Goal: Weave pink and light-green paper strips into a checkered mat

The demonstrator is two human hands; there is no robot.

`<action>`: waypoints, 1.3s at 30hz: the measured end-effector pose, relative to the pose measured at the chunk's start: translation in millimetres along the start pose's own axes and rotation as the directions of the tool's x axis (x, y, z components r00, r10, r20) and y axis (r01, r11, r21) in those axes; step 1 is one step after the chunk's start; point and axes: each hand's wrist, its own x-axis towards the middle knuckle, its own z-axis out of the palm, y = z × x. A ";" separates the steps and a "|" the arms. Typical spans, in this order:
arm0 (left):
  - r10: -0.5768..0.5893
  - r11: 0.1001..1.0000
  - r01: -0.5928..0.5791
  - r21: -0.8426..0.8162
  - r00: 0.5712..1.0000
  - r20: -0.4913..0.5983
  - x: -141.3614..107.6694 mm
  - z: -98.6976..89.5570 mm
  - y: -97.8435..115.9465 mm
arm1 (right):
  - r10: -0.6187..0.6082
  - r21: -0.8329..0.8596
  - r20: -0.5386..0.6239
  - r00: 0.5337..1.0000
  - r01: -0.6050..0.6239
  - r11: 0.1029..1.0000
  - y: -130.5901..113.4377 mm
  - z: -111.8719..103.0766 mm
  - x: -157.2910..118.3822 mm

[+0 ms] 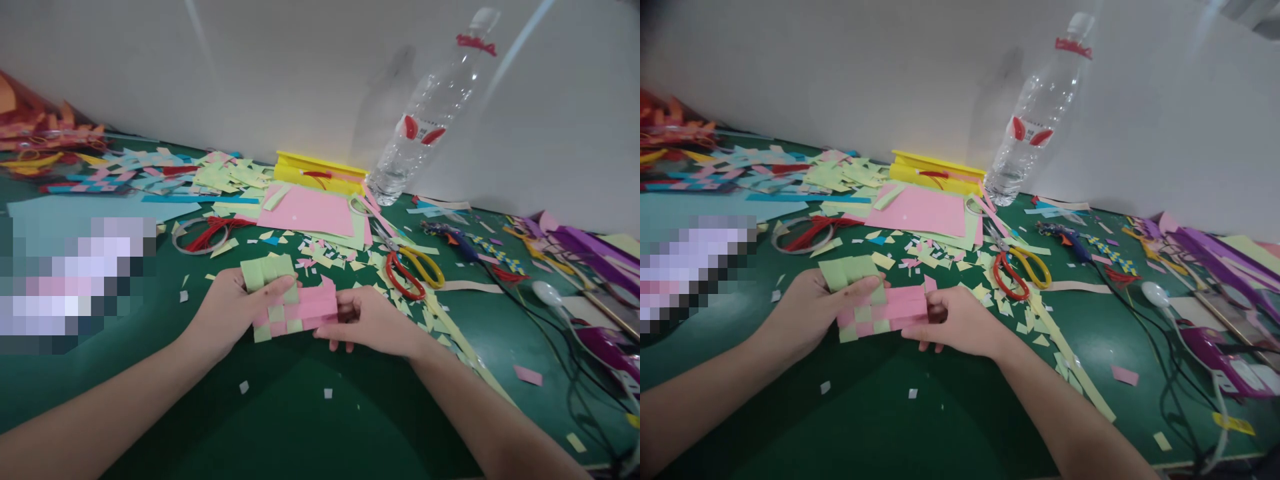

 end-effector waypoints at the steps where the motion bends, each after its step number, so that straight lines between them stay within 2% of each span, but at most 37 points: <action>1: -0.003 0.997 0.004 -0.072 1.000 0.001 0.8 0.1 -1.0 | 0.011 0.015 -0.002 1.000 -0.011 1.000 -0.6 0.4 0.2; 7: -0.080 0.928 0.065 -0.368 0.996 -0.027 2.7 4.2 -0.8 | 0.064 0.223 -0.028 0.998 -0.056 0.973 -2.5 11.7 2.2; 10: -0.088 0.893 0.070 -0.444 0.996 -0.020 2.1 6.8 -1.4 | 0.046 0.332 -0.085 0.995 -0.015 0.943 0.1 23.2 3.7; 14: -0.106 0.881 0.092 -0.464 0.994 -0.005 2.2 8.0 -4.0 | 0.000 0.319 -0.158 0.987 0.051 0.946 2.9 31.8 3.5; 19: -0.099 0.868 0.120 -0.481 0.993 0.069 1.8 5.9 -4.4 | -0.032 0.223 -0.231 0.972 0.085 0.971 0.7 27.9 0.9; 23: -0.028 0.911 0.095 -0.401 0.985 0.170 -0.8 5.5 -2.1 | -0.083 0.100 -0.328 0.941 0.122 0.987 -1.8 24.2 -1.2; 27: 0.021 0.961 0.045 -0.272 0.972 0.235 -3.3 6.2 -1.3 | -0.175 -0.041 -0.367 0.914 0.172 0.984 -1.2 24.0 -2.2; 35: 0.067 0.994 -0.048 -0.101 0.980 0.189 -3.0 4.0 -1.0 | -0.358 -0.275 -0.346 0.867 0.271 0.922 0.4 26.7 -3.3; 39: 0.083 0.996 -0.086 0.004 0.976 0.202 -4.2 4.9 3.8 | -0.401 -0.355 -0.355 0.845 0.275 0.893 -1.0 26.5 -4.5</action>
